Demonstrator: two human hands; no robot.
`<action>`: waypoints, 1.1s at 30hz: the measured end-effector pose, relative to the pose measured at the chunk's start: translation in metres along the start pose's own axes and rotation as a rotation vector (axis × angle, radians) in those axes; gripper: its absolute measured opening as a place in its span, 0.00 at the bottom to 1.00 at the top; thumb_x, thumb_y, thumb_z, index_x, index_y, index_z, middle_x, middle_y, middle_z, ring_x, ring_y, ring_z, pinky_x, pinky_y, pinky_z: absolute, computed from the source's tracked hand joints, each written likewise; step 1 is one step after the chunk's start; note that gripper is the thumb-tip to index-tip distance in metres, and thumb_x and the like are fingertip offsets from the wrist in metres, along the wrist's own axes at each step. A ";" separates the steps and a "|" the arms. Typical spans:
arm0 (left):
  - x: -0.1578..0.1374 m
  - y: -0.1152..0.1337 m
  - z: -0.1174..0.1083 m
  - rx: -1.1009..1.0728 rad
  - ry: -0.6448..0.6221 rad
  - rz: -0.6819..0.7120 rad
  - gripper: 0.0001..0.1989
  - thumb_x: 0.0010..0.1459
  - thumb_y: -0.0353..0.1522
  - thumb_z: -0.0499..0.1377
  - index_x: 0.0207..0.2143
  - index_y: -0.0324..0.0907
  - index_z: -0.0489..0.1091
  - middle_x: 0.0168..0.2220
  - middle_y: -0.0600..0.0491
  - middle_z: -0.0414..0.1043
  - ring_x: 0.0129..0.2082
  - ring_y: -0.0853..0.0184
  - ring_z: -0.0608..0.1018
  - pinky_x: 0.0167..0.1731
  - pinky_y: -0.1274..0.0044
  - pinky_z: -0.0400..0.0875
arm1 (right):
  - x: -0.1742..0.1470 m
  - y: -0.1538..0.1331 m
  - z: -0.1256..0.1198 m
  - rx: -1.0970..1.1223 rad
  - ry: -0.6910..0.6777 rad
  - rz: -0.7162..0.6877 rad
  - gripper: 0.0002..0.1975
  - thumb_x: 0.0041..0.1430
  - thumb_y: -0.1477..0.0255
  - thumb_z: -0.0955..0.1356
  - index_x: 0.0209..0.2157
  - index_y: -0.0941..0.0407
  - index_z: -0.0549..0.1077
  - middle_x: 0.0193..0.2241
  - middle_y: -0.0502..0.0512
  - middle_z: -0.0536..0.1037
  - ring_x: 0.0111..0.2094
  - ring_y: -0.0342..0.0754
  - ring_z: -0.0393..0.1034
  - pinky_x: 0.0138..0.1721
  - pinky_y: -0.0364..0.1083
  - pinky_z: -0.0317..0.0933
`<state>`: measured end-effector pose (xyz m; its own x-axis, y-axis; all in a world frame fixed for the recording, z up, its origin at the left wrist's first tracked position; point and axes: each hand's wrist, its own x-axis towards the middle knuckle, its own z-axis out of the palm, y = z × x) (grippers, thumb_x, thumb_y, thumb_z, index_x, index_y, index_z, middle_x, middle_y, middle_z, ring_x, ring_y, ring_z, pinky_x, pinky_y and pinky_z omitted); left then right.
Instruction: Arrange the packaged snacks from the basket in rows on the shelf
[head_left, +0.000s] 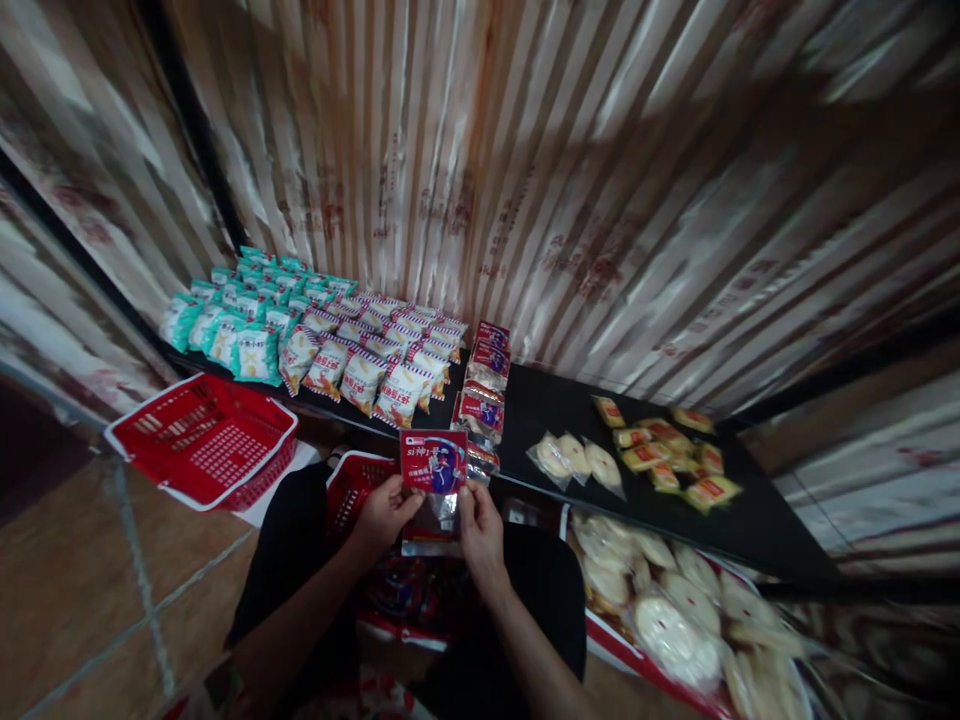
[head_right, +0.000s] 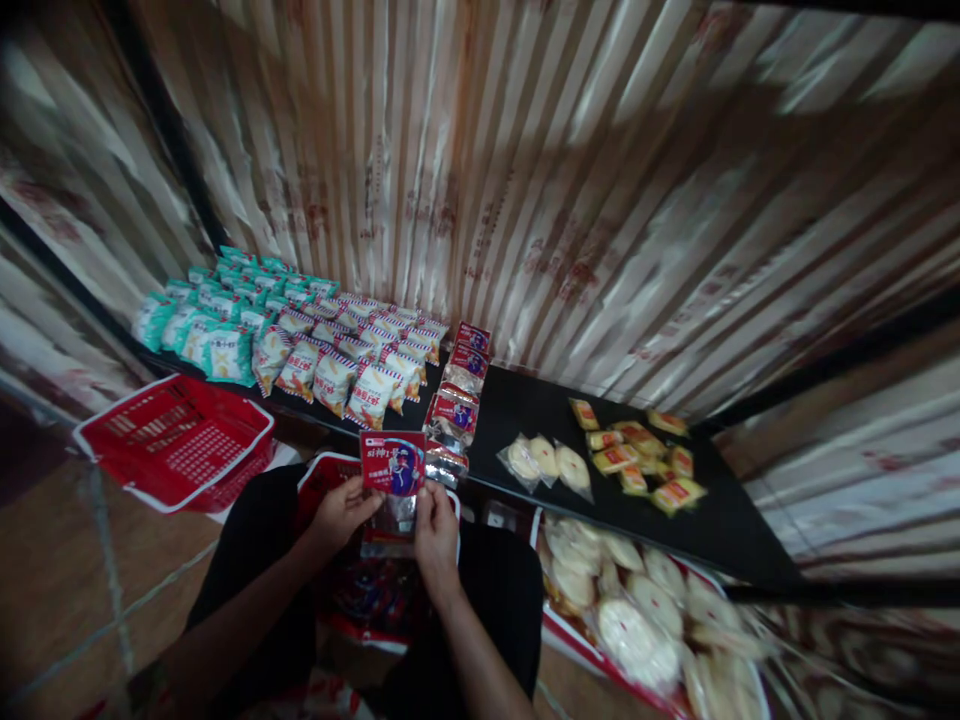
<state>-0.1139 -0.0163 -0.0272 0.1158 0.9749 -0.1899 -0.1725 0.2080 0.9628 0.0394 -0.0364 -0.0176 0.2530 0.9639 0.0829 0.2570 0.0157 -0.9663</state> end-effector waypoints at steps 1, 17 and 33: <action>0.001 0.000 0.004 -0.019 -0.008 0.005 0.17 0.43 0.40 0.64 0.33 0.40 0.68 0.33 0.49 0.77 0.36 0.62 0.78 0.40 0.70 0.72 | 0.001 -0.001 -0.002 0.009 0.003 0.006 0.17 0.58 0.57 0.61 0.32 0.56 0.70 0.25 0.49 0.70 0.27 0.44 0.62 0.30 0.42 0.58; 0.054 0.018 0.069 0.432 0.016 0.065 0.06 0.52 0.32 0.57 0.35 0.42 0.69 0.30 0.55 0.74 0.32 0.67 0.76 0.33 0.78 0.69 | 0.042 0.007 -0.044 0.235 0.124 0.173 0.20 0.49 0.53 0.67 0.31 0.56 0.69 0.18 0.44 0.66 0.19 0.41 0.58 0.21 0.40 0.54; 0.157 0.046 0.120 0.755 0.136 0.208 0.22 0.51 0.21 0.55 0.50 0.41 0.68 0.38 0.51 0.71 0.38 0.68 0.74 0.43 0.77 0.67 | 0.179 0.047 -0.065 -0.169 0.252 0.096 0.21 0.52 0.52 0.62 0.34 0.56 0.72 0.25 0.53 0.77 0.27 0.49 0.70 0.27 0.44 0.60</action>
<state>0.0138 0.1365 0.0102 0.0256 0.9991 0.0332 0.5377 -0.0418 0.8421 0.1569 0.1202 -0.0319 0.5008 0.8626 0.0718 0.3666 -0.1362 -0.9204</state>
